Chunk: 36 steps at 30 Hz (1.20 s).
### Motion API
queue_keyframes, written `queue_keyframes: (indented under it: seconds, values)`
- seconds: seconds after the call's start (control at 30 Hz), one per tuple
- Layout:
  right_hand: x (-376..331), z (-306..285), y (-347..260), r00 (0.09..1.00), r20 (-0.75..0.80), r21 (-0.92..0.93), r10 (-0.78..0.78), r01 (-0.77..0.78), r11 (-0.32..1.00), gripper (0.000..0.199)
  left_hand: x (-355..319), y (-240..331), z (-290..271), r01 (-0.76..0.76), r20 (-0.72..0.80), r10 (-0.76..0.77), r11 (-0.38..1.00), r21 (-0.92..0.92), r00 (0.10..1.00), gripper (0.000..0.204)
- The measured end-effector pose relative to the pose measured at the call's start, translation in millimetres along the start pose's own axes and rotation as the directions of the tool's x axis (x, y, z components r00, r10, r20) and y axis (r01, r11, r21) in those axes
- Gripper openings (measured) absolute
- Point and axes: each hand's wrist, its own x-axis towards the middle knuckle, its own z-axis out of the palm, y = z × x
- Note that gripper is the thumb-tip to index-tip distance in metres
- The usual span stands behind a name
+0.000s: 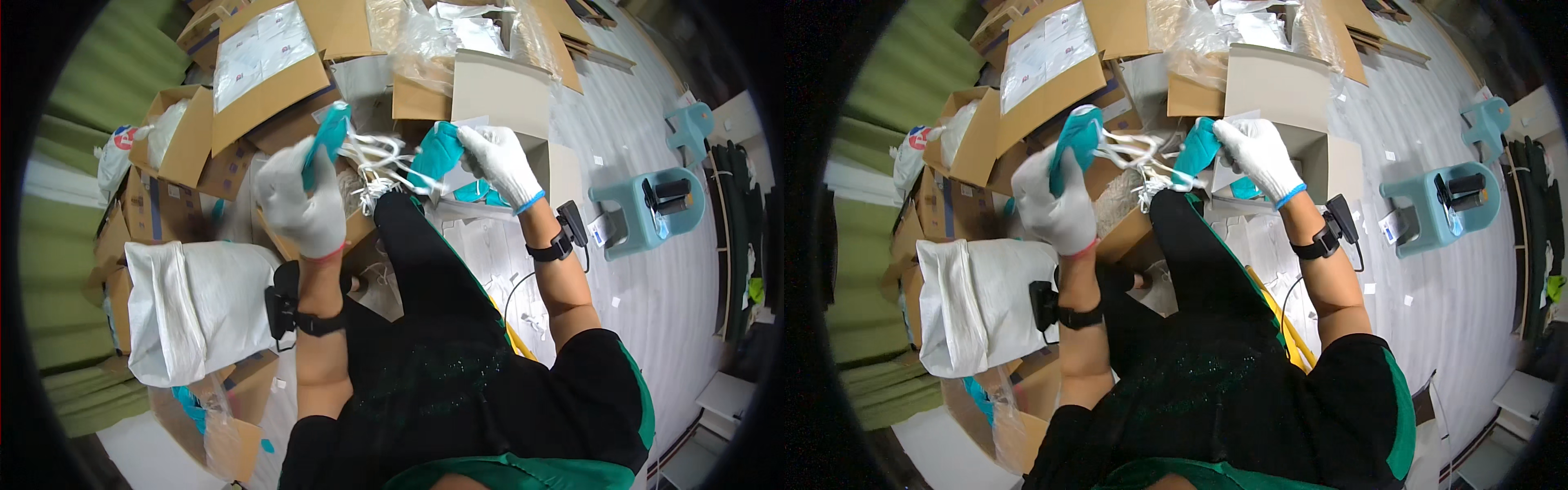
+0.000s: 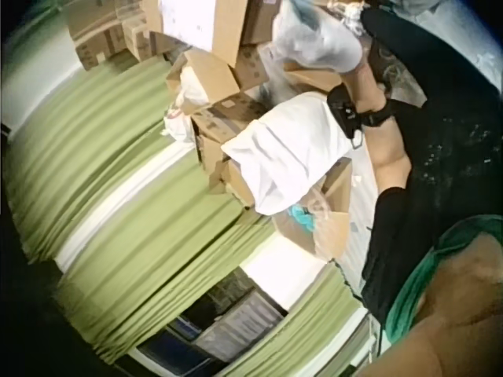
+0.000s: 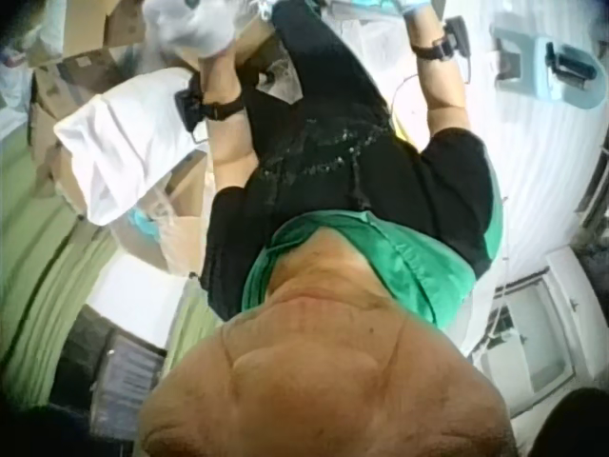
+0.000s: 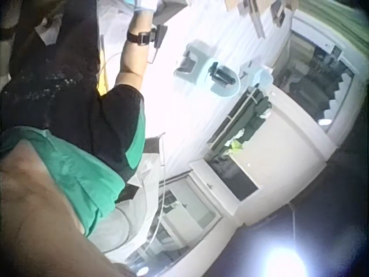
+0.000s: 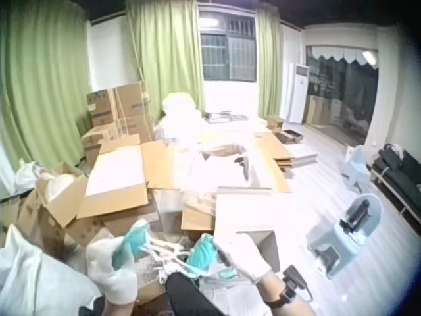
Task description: Packing face masks and components from boxes and bags into a specific white sack.
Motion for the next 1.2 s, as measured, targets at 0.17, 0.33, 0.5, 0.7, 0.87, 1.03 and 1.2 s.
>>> queue_keyframes:
  seconds: [0.17,0.33,0.5,0.7,0.87,1.03,1.2]
  values:
    - [-9.8,23.9,-16.9,0.982,0.154,-0.017,0.111,-0.109,0.994,0.037,-5.6,-14.8,3.8,-0.26,0.242,0.238,0.963,0.066,0.941,0.023]
    - [-10.8,56.5,-28.4,0.975,0.193,-0.07,0.11,-0.098,0.993,0.042,-34.7,-14.1,12.5,0.092,0.335,-0.069,0.994,-0.053,0.94,0.016]
    - [-12.5,73.0,-34.7,0.973,0.206,0.037,0.108,-0.118,0.992,0.039,-40.2,-2.2,8.8,0.36,0.522,-0.251,0.925,-0.118,0.815,0.016]
    - [8.2,78.5,-11.7,0.926,0.283,0.405,0.251,-0.353,0.844,0.033,-51.0,6.6,-1.7,0.606,0.695,-0.272,0.741,-0.29,0.665,0.044]
    - [25.5,77.3,12.1,0.827,0.527,0.626,0.196,-0.534,0.569,0.033,-68.2,15.3,7.7,0.405,0.652,-0.216,0.901,-0.153,0.727,0.047]
    - [18.3,68.9,12.9,0.953,0.268,0.472,0.139,-0.256,0.844,0.044,-67.1,-6.7,13.7,0.753,0.656,-0.47,0.614,-0.238,0.591,0.027]
    - [17.2,49.9,3.8,0.984,0.129,0.039,-0.126,0.121,0.992,0.06,-48.4,-25.8,2.9,0.849,0.695,-0.506,0.421,-0.317,0.511,0.026]
